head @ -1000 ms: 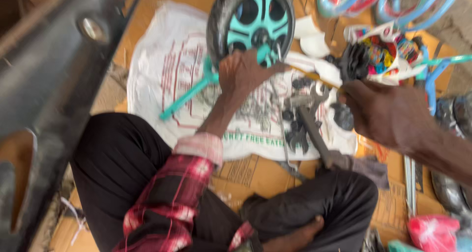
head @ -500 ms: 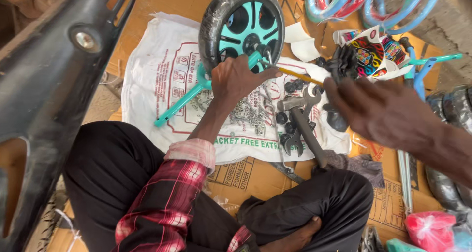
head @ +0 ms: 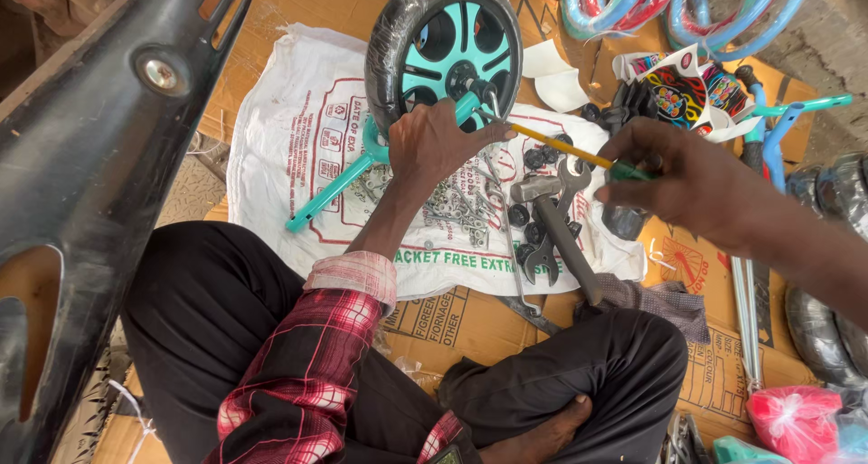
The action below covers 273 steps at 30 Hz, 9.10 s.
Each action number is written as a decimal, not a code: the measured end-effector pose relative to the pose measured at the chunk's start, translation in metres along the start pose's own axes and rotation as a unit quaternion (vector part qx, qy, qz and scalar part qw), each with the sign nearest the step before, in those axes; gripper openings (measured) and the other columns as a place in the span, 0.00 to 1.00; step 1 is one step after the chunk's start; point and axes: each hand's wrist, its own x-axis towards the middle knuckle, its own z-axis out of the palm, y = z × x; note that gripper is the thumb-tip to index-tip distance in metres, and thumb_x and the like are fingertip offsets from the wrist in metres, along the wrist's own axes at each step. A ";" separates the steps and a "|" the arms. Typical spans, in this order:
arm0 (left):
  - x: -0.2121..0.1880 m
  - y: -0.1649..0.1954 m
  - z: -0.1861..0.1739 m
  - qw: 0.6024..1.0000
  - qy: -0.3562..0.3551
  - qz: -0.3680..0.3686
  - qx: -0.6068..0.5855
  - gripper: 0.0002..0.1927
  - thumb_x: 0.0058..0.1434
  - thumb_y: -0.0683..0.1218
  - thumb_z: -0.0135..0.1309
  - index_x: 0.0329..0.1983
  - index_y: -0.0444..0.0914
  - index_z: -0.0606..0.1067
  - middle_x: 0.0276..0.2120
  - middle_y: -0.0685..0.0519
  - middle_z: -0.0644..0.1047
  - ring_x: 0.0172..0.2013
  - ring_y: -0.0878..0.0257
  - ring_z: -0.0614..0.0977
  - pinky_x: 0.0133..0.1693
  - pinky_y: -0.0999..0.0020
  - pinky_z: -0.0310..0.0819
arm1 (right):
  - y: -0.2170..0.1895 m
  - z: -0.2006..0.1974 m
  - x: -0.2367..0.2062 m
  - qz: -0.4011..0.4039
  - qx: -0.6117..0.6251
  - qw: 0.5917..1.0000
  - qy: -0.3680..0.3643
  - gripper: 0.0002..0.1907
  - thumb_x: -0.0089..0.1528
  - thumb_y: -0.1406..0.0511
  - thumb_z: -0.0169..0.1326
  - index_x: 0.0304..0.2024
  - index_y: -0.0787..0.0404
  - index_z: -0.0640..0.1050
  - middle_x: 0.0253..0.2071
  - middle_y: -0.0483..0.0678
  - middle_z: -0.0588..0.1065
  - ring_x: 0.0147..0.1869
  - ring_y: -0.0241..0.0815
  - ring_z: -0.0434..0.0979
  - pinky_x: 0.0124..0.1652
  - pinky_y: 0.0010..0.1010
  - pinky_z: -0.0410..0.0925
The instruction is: The person sits on the ground attaching a training wheel to the teal fork of a child's tricycle. They hold the wheel against the fork, drive and tighten a bolt using a screwdriver, fit a black hub cap onto the wheel by hand, and finally lift the finished tricycle and place it aside with other completed tricycles.
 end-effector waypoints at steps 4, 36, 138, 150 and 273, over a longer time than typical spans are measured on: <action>0.001 -0.002 0.003 1.000 -0.004 0.001 0.005 0.44 0.43 0.81 0.62 0.18 0.34 0.76 0.13 0.45 0.76 0.15 0.57 0.79 0.16 0.58 0.70 | -0.001 0.006 -0.012 -0.157 -0.237 0.955 0.080 0.20 0.57 0.65 0.59 0.52 0.60 0.76 0.37 0.50 0.76 0.34 0.39 0.74 0.27 0.29 0.68; 0.002 0.006 -0.007 1.000 0.017 0.018 0.014 0.41 0.46 0.79 0.61 0.18 0.36 0.75 0.11 0.51 0.74 0.11 0.59 0.76 0.14 0.59 0.68 | -0.013 0.005 0.002 0.181 0.244 0.950 -0.076 0.21 0.57 0.65 0.58 0.53 0.59 0.76 0.38 0.50 0.76 0.35 0.40 0.75 0.27 0.30 0.68; 0.005 -0.005 0.018 0.983 0.062 -0.165 -0.051 0.24 0.61 0.55 0.55 0.53 0.35 0.70 0.35 0.37 0.82 0.36 0.36 0.83 0.40 0.39 0.73 | 0.108 0.225 0.051 0.193 0.101 0.976 -0.005 0.43 0.48 0.62 0.70 0.66 0.50 0.70 0.59 0.63 0.64 0.59 0.64 0.75 0.57 0.45 0.71; 0.001 -0.005 0.013 0.984 0.044 -0.156 -0.071 0.20 0.61 0.52 0.54 0.50 0.34 0.69 0.32 0.38 0.82 0.34 0.38 0.84 0.38 0.41 0.75 | 0.088 0.222 0.063 0.206 0.007 0.977 -0.047 0.36 0.49 0.64 0.70 0.59 0.59 0.74 0.62 0.61 0.61 0.53 0.60 0.79 0.49 0.46 0.77; 0.015 -0.012 0.013 0.987 0.006 0.032 -0.159 0.42 0.64 0.63 0.61 0.74 0.45 0.56 0.71 0.43 0.57 0.55 0.40 0.79 0.47 0.48 0.79 | 0.002 0.220 0.082 0.190 0.372 0.846 0.331 0.13 0.67 0.61 0.55 0.47 0.64 0.81 0.40 0.51 0.81 0.37 0.39 0.77 0.37 0.30 0.70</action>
